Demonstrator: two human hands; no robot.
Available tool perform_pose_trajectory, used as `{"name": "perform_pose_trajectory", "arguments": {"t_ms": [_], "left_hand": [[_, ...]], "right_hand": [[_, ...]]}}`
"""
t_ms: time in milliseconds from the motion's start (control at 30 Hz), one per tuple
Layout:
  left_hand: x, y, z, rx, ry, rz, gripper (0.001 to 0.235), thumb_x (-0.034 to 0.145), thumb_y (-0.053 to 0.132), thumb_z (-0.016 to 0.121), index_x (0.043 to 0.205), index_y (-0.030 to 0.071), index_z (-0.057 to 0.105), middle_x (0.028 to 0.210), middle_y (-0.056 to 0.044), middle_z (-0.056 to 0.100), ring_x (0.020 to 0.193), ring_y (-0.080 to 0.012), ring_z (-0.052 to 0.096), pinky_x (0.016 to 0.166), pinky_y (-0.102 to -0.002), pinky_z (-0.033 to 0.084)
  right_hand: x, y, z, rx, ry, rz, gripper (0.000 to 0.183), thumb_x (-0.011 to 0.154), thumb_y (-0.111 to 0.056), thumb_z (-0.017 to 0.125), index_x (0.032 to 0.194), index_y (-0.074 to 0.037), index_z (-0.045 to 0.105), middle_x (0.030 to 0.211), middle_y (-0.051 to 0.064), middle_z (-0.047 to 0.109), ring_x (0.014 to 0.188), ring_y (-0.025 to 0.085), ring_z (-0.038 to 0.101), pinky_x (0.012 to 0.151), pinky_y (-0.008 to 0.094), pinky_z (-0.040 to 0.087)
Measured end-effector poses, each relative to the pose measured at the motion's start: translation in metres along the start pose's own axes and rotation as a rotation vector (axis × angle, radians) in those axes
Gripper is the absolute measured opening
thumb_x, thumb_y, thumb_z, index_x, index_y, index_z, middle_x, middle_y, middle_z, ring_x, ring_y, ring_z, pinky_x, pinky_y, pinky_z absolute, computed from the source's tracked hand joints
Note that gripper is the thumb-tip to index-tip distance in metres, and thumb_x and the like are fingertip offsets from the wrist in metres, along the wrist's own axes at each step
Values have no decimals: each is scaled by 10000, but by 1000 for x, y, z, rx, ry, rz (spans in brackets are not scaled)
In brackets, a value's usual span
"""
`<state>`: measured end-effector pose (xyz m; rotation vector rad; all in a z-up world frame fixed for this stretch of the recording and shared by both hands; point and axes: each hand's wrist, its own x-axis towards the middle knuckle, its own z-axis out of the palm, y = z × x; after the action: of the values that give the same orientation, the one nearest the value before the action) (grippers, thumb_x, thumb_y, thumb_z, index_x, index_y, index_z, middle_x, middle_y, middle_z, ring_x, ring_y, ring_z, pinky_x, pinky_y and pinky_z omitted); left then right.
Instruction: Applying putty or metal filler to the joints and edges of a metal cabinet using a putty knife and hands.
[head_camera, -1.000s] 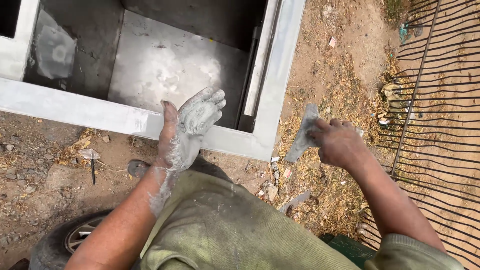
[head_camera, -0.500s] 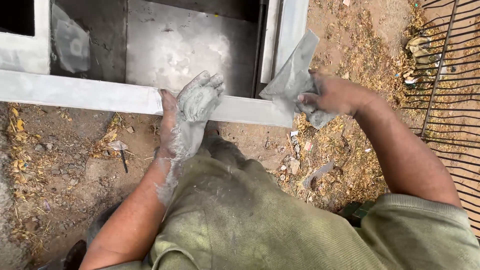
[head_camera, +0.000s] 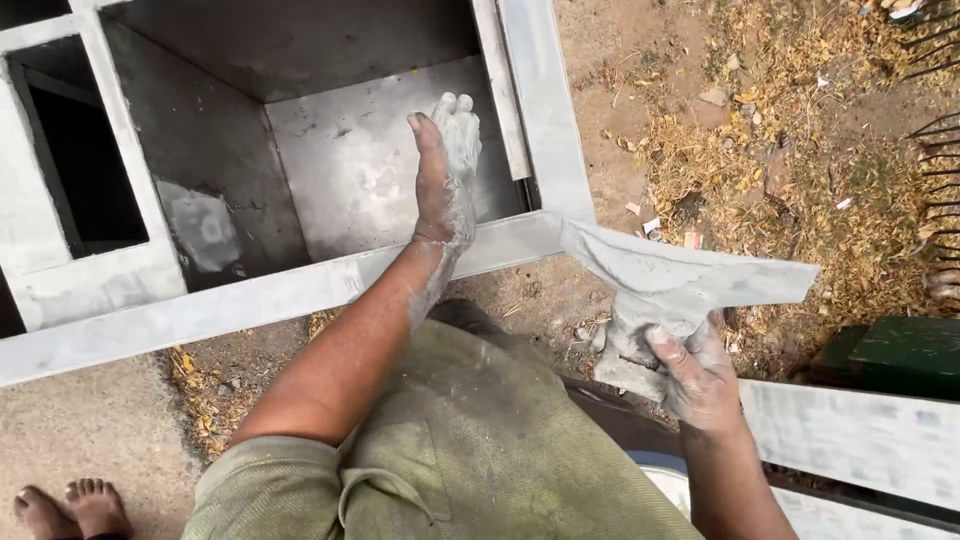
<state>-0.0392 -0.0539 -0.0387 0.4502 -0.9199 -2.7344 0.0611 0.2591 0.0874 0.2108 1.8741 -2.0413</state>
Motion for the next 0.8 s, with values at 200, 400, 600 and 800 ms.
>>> {"name": "perform_pose_trajectory", "arguments": {"t_ms": [200, 400, 600, 800], "left_hand": [[-23, 35, -32, 20, -38, -163, 1058, 952, 778, 378, 1633, -15, 212, 1680, -196, 330, 1566, -319, 314, 1297, -455, 212], [-24, 50, -31, 27, -81, -213, 993, 984, 724, 426, 1597, -47, 301, 1609, -220, 419, 1461, -339, 428, 1262, -481, 312], [-20, 73, -53, 25, -119, -322, 916, 1012, 674, 373, 1581, -42, 314, 1598, -222, 437, 1452, -337, 463, 1250, -457, 340], [-34, 104, -62, 53, -89, -381, 913, 1011, 677, 333, 1577, -40, 316, 1594, -233, 438, 1453, -341, 471, 1265, -465, 341]], "right_hand": [[2, 9, -27, 397, -35, 43, 594, 864, -101, 756, 1431, -77, 581, 1368, 217, 569, 1196, 328, 628, 993, 461, 552], [2, -1, 93, -1386, -63, -351, 619, 768, -295, 766, 1355, -153, 631, 1562, 128, 476, 1226, 431, 578, 993, 524, 525], [27, 34, 122, -1561, 12, -232, 645, 795, -337, 765, 1405, -176, 633, 1542, 116, 468, 1168, 437, 582, 950, 485, 538], [48, 40, 140, -1663, 12, -264, 664, 815, -387, 768, 1423, -177, 602, 1551, 146, 446, 1189, 401, 587, 1023, 493, 534]]}}
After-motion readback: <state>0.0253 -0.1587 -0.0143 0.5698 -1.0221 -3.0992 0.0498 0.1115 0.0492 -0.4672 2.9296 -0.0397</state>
